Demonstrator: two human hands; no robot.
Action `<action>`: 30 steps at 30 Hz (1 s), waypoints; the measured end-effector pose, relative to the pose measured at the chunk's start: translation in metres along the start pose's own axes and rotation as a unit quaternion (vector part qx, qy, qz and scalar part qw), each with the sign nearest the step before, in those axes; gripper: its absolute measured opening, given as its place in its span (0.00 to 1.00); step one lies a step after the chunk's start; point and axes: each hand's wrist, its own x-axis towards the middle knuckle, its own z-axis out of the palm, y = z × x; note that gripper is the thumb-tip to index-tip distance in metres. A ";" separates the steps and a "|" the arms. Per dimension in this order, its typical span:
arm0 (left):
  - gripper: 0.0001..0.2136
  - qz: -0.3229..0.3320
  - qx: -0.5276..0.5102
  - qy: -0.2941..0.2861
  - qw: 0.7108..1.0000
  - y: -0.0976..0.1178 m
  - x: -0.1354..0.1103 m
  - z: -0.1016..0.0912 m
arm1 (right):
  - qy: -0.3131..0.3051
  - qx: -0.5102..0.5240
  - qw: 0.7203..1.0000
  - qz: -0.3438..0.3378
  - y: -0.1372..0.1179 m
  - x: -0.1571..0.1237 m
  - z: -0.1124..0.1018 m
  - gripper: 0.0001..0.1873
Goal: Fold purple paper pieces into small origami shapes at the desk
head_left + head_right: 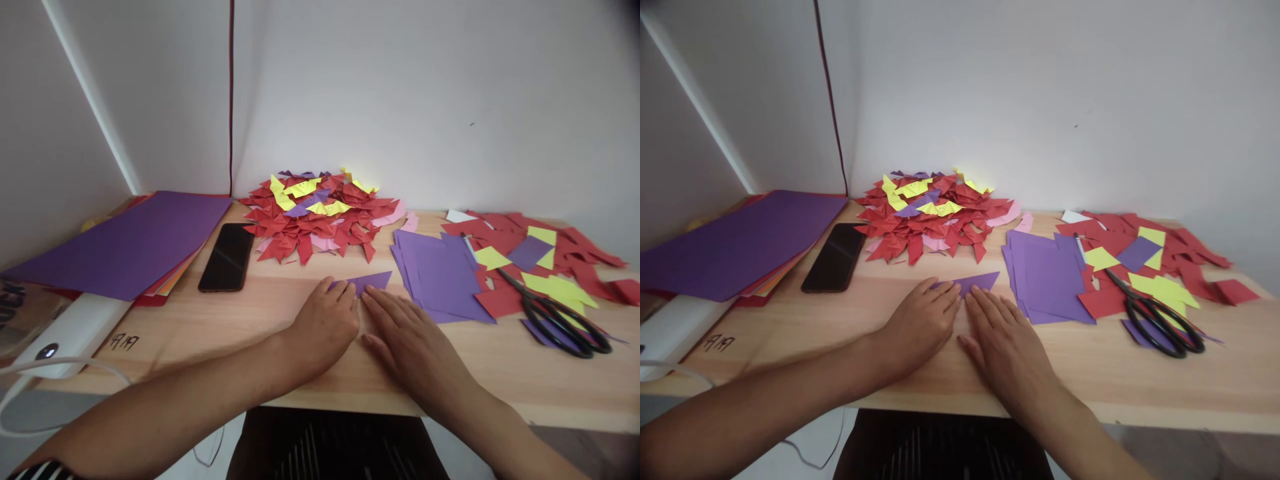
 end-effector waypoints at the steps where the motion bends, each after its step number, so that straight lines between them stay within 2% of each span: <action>1: 0.16 0.002 0.001 0.000 1.000 0.000 0.000 0.001 | 0.000 0.002 1.000 0.003 0.000 0.004 -0.001 0.25; 10: 0.14 -0.003 -0.023 -0.007 1.000 -0.002 0.003 0.003 | -0.031 0.018 0.999 0.010 0.008 0.036 -0.009 0.21; 16: 0.14 -0.006 -0.027 -0.020 0.999 -0.002 0.003 0.000 | -0.020 -0.008 1.000 -0.004 0.011 0.025 -0.009 0.21; 21: 0.13 0.008 -0.019 -0.001 1.000 -0.002 0.002 0.001 | -0.006 -0.016 1.000 -0.019 0.007 0.010 -0.009 0.22; 27: 0.13 0.011 -0.036 0.025 0.999 -0.003 0.001 0.006 | -0.027 -0.038 0.999 0.006 0.008 0.031 -0.011 0.18; 30: 0.13 0.006 -0.040 0.019 0.999 -0.003 0.001 0.005 | -0.022 -0.036 0.999 0.006 0.008 0.033 -0.011 0.18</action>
